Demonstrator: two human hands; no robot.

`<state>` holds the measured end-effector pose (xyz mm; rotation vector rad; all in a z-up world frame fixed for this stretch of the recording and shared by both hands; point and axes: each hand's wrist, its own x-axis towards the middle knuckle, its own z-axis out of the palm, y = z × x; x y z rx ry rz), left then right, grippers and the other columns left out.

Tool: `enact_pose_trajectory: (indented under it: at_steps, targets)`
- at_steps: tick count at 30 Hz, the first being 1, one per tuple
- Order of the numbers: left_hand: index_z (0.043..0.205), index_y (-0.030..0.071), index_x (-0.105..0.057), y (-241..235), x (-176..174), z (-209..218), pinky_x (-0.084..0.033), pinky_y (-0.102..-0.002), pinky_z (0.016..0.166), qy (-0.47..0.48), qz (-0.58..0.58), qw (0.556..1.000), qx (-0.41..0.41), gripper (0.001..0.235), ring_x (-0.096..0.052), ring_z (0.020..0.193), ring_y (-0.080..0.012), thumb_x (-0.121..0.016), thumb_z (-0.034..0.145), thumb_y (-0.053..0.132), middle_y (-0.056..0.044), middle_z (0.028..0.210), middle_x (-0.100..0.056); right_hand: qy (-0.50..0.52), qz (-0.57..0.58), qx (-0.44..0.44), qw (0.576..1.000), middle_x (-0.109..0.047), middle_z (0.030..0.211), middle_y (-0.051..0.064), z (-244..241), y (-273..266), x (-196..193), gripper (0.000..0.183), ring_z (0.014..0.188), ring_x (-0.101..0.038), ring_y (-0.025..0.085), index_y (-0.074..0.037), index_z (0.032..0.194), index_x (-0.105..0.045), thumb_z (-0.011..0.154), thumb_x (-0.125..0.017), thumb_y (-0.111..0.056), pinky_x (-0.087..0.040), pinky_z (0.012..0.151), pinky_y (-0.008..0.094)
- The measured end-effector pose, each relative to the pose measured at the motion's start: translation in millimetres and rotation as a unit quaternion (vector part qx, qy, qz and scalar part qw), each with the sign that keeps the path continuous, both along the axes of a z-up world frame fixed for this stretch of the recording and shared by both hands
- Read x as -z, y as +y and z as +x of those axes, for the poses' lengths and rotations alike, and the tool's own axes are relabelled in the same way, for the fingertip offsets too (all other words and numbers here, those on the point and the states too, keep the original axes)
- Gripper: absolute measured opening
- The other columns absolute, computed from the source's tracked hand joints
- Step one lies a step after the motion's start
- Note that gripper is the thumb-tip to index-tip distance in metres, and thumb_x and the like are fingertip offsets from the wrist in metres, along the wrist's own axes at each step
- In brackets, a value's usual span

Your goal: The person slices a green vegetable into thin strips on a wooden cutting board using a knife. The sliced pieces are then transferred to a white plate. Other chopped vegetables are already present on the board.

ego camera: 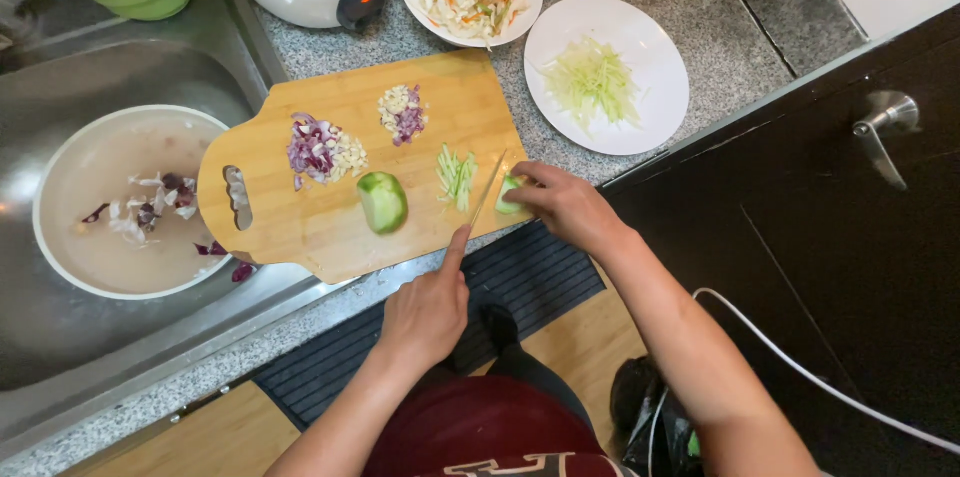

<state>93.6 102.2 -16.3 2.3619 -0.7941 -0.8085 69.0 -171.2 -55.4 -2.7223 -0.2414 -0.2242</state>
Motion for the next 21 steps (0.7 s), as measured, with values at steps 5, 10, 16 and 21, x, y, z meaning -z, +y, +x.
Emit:
enact_pose_trajectory:
  at_steps: [5, 10, 16, 21]
  targets:
    - [0.165, 0.019, -0.014, -7.6, 13.2, -3.8, -0.055, -0.062, 0.074, 0.004, 0.002, 1.0, 0.013, 0.068, -0.068, 0.087, -0.0572, -0.035, 0.1, 0.019, -0.03, 0.088, -0.071, -0.033, -0.017, -0.044, 0.998, -0.073, 0.125, 0.009, 2.0, -6.2, 11.4, 0.018, 0.115, -0.07, 0.034, -0.018, 0.11, -0.078, 0.095, -0.07, -0.011, -0.057, 0.094, 0.041]
    - [0.165, 0.019, -0.009, -10.7, 18.8, -6.4, -0.055, -0.062, 0.072, 0.008, 0.015, 1.0, 0.012, 0.069, -0.069, 0.084, -0.0547, -0.036, 0.101, 0.02, -0.026, 0.089, -0.07, -0.108, -0.034, -0.083, 0.99, -0.073, 0.121, 0.005, 0.5, -12.0, 31.5, 0.017, 0.112, -0.071, 0.027, -0.015, 0.111, -0.075, 0.106, -0.06, -0.019, -0.059, 0.091, 0.036]
    - [0.155, 0.011, -0.025, -7.8, 49.0, -13.1, -0.056, -0.06, 0.063, 0.02, 0.003, 0.999, -0.034, 0.058, -0.069, 0.077, -0.0523, -0.038, 0.1, 0.026, -0.024, 0.083, -0.07, -0.081, 0.012, -0.091, 0.992, -0.075, 0.121, 0.007, 0.6, -9.1, 11.7, 0.017, 0.113, -0.072, 0.029, -0.012, 0.111, -0.076, 0.096, -0.076, -0.021, -0.06, 0.09, 0.038]
    - [0.141, 0.013, -0.027, -6.7, 51.6, -13.4, -0.056, -0.062, 0.063, -0.008, 0.012, 1.0, -0.018, 0.051, -0.067, 0.077, -0.0558, -0.049, 0.095, 0.02, -0.024, 0.099, -0.064, 0.003, 0.057, -0.01, 0.998, -0.062, 0.139, 0.004, 0.7, -5.7, 10.6, 0.023, 0.111, -0.072, 0.028, -0.02, 0.119, -0.073, 0.097, -0.07, -0.015, -0.059, 0.094, 0.042]
